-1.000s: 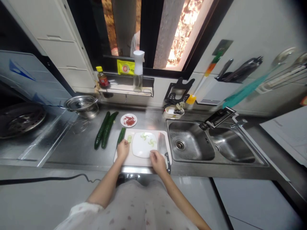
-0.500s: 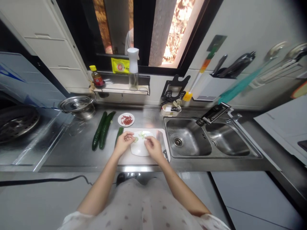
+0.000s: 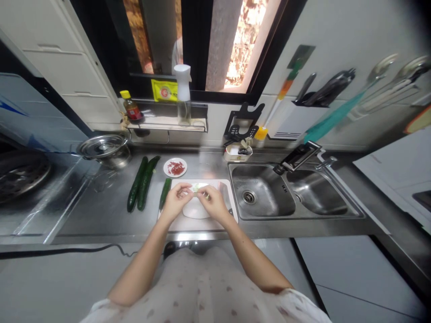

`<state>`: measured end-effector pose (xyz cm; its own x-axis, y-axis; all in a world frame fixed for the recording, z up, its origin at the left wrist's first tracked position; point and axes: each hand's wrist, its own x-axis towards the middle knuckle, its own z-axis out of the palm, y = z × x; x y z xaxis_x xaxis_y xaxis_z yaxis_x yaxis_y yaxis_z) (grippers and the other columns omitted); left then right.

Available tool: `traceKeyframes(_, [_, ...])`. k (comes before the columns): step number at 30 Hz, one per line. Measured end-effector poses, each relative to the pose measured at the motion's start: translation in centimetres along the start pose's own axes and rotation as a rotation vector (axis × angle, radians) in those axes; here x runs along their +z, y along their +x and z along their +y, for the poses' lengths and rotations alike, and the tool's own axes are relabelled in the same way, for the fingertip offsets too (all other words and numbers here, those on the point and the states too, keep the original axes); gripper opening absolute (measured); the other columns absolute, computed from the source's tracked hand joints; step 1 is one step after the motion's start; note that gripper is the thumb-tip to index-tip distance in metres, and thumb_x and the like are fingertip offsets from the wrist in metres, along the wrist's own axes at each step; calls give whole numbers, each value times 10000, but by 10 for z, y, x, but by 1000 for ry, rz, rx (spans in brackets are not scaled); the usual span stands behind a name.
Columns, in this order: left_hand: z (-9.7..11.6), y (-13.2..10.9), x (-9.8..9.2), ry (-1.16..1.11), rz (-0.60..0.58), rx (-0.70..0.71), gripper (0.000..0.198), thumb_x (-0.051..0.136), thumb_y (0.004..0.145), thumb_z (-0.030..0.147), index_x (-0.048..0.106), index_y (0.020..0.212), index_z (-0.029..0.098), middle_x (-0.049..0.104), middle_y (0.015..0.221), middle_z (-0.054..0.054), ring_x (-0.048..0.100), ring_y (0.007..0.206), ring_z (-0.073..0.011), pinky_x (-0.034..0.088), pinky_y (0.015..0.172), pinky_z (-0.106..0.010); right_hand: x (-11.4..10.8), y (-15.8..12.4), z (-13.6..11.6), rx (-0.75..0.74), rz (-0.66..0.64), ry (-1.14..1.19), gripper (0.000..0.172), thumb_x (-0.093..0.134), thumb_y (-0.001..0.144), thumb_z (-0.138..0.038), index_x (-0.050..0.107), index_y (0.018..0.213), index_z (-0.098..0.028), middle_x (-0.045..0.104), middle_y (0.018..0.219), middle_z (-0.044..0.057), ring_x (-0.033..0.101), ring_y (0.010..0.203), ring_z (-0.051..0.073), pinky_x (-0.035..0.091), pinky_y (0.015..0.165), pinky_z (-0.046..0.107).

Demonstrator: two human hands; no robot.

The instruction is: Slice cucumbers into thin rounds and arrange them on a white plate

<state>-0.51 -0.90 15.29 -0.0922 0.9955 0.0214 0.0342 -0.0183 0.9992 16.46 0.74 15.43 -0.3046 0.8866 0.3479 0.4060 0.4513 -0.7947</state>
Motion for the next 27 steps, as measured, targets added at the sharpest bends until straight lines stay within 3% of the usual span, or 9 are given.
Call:
traceKeyframes(4, [0,-5,3,-89,39,-145,342,713,699,369,627,954,157,599,651,17,496,542,-73,365,519,-186,-4,1,-3,9,26,11,156,525,886,-301,631,824,-204,643,819,33,558,767,157,443,685,265])
traceKeyframes(8, [6,-10,8,-242,-31,-350,442,702,709,440,606,1028,150,606,636,7,426,468,-52,260,424,-158,-7,2,-6,-16,30,18,168,520,896,-311,636,835,-205,647,820,38,564,770,162,451,694,275])
traceKeyframes(11, [11,-8,11,-333,-69,-423,490,707,704,456,592,1072,154,617,671,-4,442,482,-48,244,415,-144,-9,2,-7,-56,15,13,175,515,903,-313,644,844,-211,652,832,44,570,796,172,457,724,293])
traceKeyframes(19, [14,-1,10,-343,-105,-365,532,766,648,394,596,1098,167,595,692,8,485,528,-52,263,435,-145,-15,0,-7,-136,-24,-4,175,513,917,-315,666,894,-233,664,903,47,586,907,194,444,854,347])
traceKeyframes(27, [23,-2,14,-274,-40,-210,502,769,648,376,590,1071,175,538,630,55,395,497,-39,283,463,-164,-14,0,-7,-101,-13,37,160,537,901,-333,634,838,-222,647,867,43,584,861,180,458,769,310])
